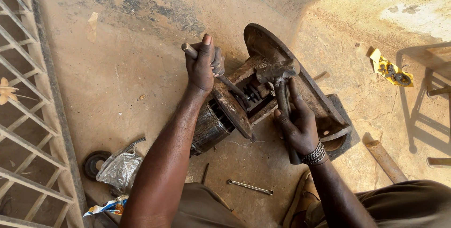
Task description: The person uses a wrench and hammer to loosen and remove bolts from a motor assembly. They repeatedly tap the bolts with a hammer and turn them with a wrench, then remove the bolts and separate the motor housing from the main body.
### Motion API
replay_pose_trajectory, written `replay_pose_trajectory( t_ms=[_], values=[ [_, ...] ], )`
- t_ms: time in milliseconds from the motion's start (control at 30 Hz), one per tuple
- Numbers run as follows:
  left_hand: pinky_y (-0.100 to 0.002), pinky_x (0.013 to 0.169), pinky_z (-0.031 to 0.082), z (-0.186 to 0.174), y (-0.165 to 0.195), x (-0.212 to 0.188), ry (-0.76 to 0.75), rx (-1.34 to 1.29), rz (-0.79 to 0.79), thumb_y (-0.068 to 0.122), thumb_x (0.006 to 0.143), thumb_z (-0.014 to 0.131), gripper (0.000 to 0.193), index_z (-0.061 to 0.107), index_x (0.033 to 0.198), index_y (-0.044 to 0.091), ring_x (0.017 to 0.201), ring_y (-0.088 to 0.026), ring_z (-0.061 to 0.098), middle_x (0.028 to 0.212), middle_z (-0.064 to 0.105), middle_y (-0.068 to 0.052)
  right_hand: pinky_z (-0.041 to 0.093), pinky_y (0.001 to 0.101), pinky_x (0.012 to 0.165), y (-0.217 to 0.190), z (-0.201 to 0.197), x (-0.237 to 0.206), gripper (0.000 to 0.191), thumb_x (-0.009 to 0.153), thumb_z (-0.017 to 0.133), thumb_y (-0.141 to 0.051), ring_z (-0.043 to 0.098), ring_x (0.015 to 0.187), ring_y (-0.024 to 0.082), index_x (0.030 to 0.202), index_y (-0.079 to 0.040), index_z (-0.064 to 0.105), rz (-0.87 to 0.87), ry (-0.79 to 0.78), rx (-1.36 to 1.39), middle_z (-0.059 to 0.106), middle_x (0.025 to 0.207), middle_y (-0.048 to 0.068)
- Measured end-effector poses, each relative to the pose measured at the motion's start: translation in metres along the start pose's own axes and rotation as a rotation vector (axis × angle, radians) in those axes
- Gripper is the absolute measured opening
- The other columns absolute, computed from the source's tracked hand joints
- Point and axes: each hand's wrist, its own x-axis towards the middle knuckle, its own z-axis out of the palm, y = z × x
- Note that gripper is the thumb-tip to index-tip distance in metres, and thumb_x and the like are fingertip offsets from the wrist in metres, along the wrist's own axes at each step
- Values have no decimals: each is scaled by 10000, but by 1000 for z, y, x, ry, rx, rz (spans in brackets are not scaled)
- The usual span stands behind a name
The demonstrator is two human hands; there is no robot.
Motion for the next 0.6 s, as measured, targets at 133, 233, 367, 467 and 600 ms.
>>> replay_pose_trajectory(
  t_ms=[133, 233, 367, 467, 600],
  values=[
    [-308, 396, 246, -8, 2, -3, 10, -58, 13, 489, 1073, 538, 604, 318, 628, 144, 422, -100, 309, 524, 333, 20, 512, 236, 653, -10, 9, 4, 848, 1001, 635, -101, 581, 735, 66, 1695, -103, 149, -31, 175, 28, 658, 995, 37],
    [-307, 397, 249, -13, 1, -5, 14, -19, 32, 491, 1082, 534, 618, 333, 615, 141, 426, -96, 317, 523, 332, 21, 526, 248, 656, -14, 12, 11, 830, 1038, 632, -114, 611, 730, 81, 1710, -107, 147, -133, 308, -30, 689, 949, 65],
    [-303, 400, 257, -18, -3, -6, -12, -18, 43, 509, 1079, 536, 616, 341, 612, 159, 428, -95, 326, 522, 340, 22, 531, 284, 522, -6, 22, 24, 833, 1006, 623, -140, 612, 591, 105, 1691, -144, 147, 46, 170, 58, 674, 836, 70],
    [-322, 355, 311, -24, -1, -10, 84, 61, 122, 528, 1045, 533, 596, 380, 604, 157, 386, -107, 362, 499, 383, 9, 517, 315, 426, 9, 33, 29, 860, 946, 647, -153, 579, 495, 125, 1671, -181, 184, 369, -113, 154, 628, 741, 63],
    [-333, 391, 270, -33, 11, -14, 123, -86, 142, 518, 1062, 543, 576, 310, 657, 182, 406, -98, 296, 529, 346, 10, 565, 305, 415, 17, 23, 17, 868, 938, 622, -143, 574, 461, 110, 1651, -221, 134, 355, -340, -12, 644, 739, 12]
  ],
)
